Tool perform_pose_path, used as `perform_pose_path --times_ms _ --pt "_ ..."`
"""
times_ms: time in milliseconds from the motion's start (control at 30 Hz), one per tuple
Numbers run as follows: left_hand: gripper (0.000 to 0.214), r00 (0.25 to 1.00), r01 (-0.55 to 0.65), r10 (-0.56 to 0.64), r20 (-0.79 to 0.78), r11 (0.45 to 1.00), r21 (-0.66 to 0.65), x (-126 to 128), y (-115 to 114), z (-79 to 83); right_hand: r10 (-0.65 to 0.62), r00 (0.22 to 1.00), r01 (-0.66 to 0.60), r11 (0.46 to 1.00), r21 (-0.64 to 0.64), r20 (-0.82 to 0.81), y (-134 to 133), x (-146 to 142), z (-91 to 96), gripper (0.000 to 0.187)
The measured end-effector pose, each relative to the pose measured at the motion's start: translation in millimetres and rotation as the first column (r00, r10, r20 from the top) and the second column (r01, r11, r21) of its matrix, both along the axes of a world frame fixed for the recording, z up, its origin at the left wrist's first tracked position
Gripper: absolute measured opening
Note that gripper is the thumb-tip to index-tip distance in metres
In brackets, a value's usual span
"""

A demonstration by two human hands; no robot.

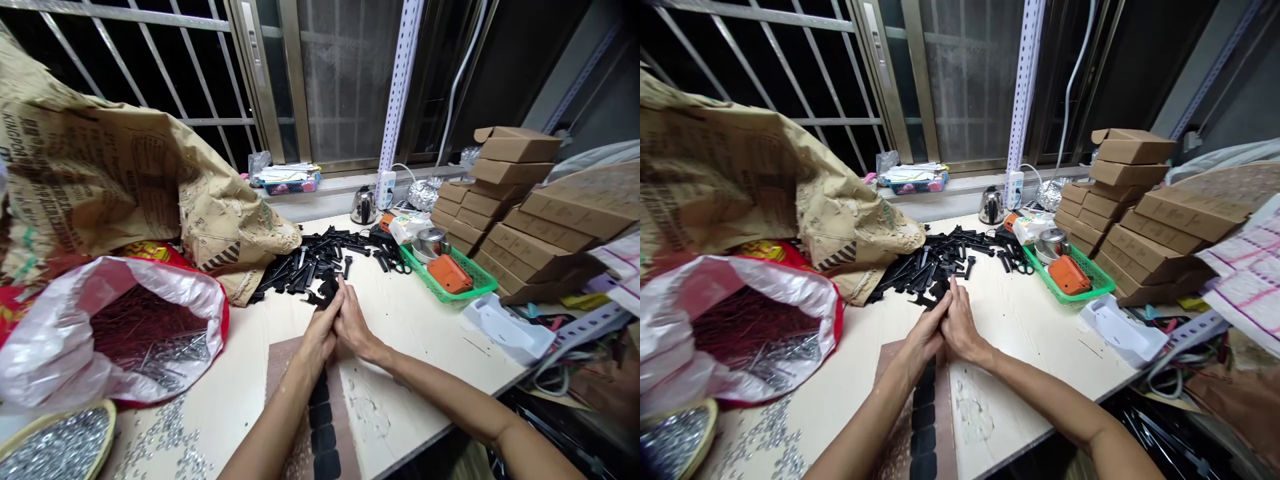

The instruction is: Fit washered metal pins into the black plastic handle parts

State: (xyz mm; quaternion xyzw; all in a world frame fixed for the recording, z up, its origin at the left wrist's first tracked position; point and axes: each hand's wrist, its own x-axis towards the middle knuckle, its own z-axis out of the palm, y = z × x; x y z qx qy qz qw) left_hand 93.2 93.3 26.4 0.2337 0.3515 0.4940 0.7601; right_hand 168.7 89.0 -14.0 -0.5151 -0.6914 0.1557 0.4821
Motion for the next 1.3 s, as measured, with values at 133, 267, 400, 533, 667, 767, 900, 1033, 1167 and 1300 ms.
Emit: perform_pose_path --times_ms 133,267,400,533,667,767,900,1033,1167,1300 --pt "0.029 0.991 -0.070 0.085 0.101 0.987 -0.142 -16 6 -3.1 0.106 0.982 -0.104 0.994 -0.022 0.154 -3 -4 3.0 0.080" --pt "0.019 0.986 -0.100 0.120 0.113 0.980 -0.174 -36 10 -0.3 0.219 0.947 -0.202 0.975 -0.094 0.236 -6 10 16.5 0.079" --pt "0.011 0.981 -0.137 0.156 0.117 0.979 -0.152 -48 12 7.9 0.271 0.962 -0.271 0.947 -0.172 -0.023 -16 20 16.4 0.073" --pt "0.008 0.978 -0.128 0.148 0.149 0.983 -0.134 -47 13 12.9 0.268 0.806 -0.476 0.823 -0.309 -0.527 -29 13 2.6 0.056" --pt "0.006 0.973 -0.183 0.191 0.132 0.980 -0.076 -56 16 13.8 0.193 0.801 -0.437 0.836 -0.333 -0.566 -40 25 2.4 0.036" --pt "0.016 0.969 -0.248 0.248 0.015 0.968 0.036 -73 16 14.7 0.116 0.894 -0.323 0.835 -0.445 -0.432 -40 53 12.3 0.035" --pt "0.028 0.978 -0.098 0.125 -0.169 0.983 0.158 -85 1 14.6 0.117 0.967 -0.213 0.860 -0.463 -0.228 -25 72 35.3 0.032" --pt "0.036 0.925 0.049 0.067 -0.373 0.955 0.293 -80 -18 14.9 0.184 0.965 -0.251 0.858 -0.448 -0.189 -7 47 61.9 0.035" --pt "0.037 0.834 0.058 0.174 -0.523 0.916 0.397 -83 -32 14.1 0.177 0.966 -0.237 0.896 -0.376 -0.186 0 9 77.2 0.023" --pt "0.033 0.797 -0.030 0.278 -0.536 0.905 0.423 -94 -52 4.9 0.227 0.959 -0.276 0.891 -0.360 -0.172 -11 -30 79.7 0.027"
